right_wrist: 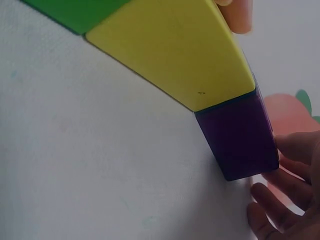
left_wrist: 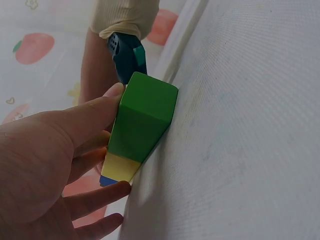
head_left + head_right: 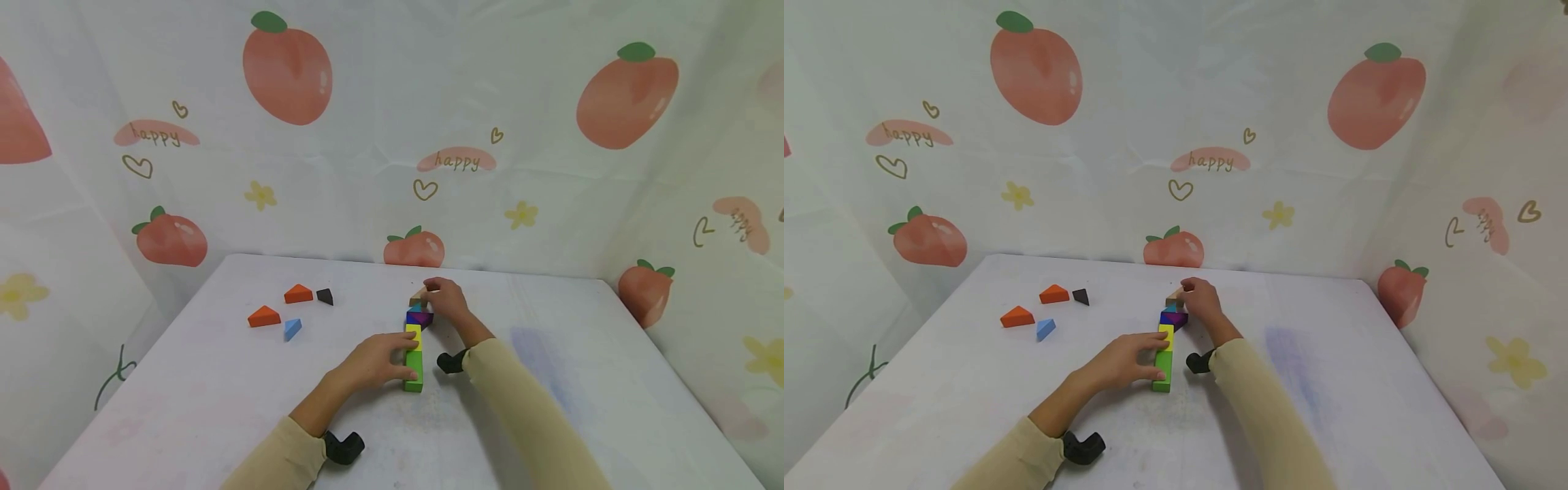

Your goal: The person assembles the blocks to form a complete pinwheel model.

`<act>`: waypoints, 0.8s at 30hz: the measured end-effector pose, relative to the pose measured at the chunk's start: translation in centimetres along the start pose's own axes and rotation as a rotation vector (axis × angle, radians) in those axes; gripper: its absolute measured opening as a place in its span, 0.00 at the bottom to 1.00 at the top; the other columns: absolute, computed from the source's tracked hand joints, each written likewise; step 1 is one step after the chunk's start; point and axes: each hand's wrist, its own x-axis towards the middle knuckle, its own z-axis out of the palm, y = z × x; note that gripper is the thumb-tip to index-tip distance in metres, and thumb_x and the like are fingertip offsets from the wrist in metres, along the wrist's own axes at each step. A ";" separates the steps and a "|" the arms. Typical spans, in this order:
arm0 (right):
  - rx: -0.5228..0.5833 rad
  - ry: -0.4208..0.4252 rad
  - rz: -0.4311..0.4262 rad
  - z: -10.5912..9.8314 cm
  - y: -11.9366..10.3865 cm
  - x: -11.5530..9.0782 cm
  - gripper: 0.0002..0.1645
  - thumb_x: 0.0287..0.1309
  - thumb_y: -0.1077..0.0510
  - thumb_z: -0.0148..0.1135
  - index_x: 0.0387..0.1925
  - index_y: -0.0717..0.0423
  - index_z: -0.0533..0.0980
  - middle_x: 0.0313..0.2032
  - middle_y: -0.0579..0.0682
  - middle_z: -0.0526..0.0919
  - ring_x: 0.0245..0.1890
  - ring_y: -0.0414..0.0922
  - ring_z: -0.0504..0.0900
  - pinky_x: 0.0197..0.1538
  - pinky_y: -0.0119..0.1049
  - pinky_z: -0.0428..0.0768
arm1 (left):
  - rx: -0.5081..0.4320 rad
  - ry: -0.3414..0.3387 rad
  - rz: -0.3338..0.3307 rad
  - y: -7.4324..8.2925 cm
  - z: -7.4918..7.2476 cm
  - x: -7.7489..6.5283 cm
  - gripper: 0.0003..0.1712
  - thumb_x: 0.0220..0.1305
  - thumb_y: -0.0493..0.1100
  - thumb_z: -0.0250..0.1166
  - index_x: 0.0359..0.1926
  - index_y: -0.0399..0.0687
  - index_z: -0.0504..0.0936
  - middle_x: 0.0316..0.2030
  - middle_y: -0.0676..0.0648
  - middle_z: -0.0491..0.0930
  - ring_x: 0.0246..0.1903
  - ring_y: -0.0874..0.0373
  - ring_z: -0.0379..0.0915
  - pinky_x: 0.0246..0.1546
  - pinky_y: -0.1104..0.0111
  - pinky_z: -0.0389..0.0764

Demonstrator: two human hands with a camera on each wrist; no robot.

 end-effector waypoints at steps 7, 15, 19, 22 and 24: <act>-0.008 -0.012 -0.026 0.2 -0.1 0.1 0.21 0.64 0.56 0.60 0.57 0.57 0.77 0.52 0.56 0.81 0.54 0.52 0.77 0.55 0.46 0.77 | -0.002 0.001 -0.001 0.0 -0.1 0.0 0.36 0.56 0.59 0.71 0.64 0.54 0.76 0.65 0.58 0.69 0.66 0.55 0.62 0.64 0.57 0.66; -0.042 -0.027 -0.052 0.3 -0.6 -0.3 0.18 0.64 0.55 0.62 0.53 0.58 0.79 0.50 0.55 0.83 0.52 0.51 0.79 0.54 0.44 0.78 | 0.002 0.002 0.016 -0.1 -0.1 0.0 0.36 0.57 0.59 0.70 0.64 0.53 0.76 0.65 0.57 0.69 0.66 0.55 0.62 0.64 0.57 0.65; -0.053 -0.029 -0.044 0.5 -0.7 -0.4 0.17 0.64 0.55 0.63 0.51 0.57 0.80 0.49 0.54 0.83 0.49 0.50 0.79 0.52 0.43 0.79 | 0.002 0.005 0.028 -0.1 -0.2 -0.1 0.35 0.57 0.59 0.70 0.63 0.53 0.77 0.65 0.57 0.70 0.66 0.55 0.62 0.64 0.57 0.65; -0.053 -0.026 -0.034 0.6 -0.8 -0.5 0.16 0.64 0.54 0.62 0.50 0.56 0.81 0.48 0.54 0.83 0.47 0.50 0.79 0.51 0.43 0.80 | 0.001 0.006 0.033 0.0 -0.2 -0.2 0.35 0.57 0.59 0.70 0.63 0.52 0.77 0.65 0.56 0.70 0.66 0.54 0.62 0.64 0.57 0.65; -0.054 -0.018 -0.029 0.7 -0.8 -0.6 0.16 0.64 0.53 0.62 0.49 0.56 0.81 0.47 0.54 0.83 0.47 0.50 0.79 0.51 0.43 0.80 | 0.000 0.003 0.032 0.0 -0.3 -0.2 0.35 0.57 0.59 0.70 0.63 0.52 0.77 0.65 0.56 0.70 0.66 0.54 0.62 0.64 0.57 0.65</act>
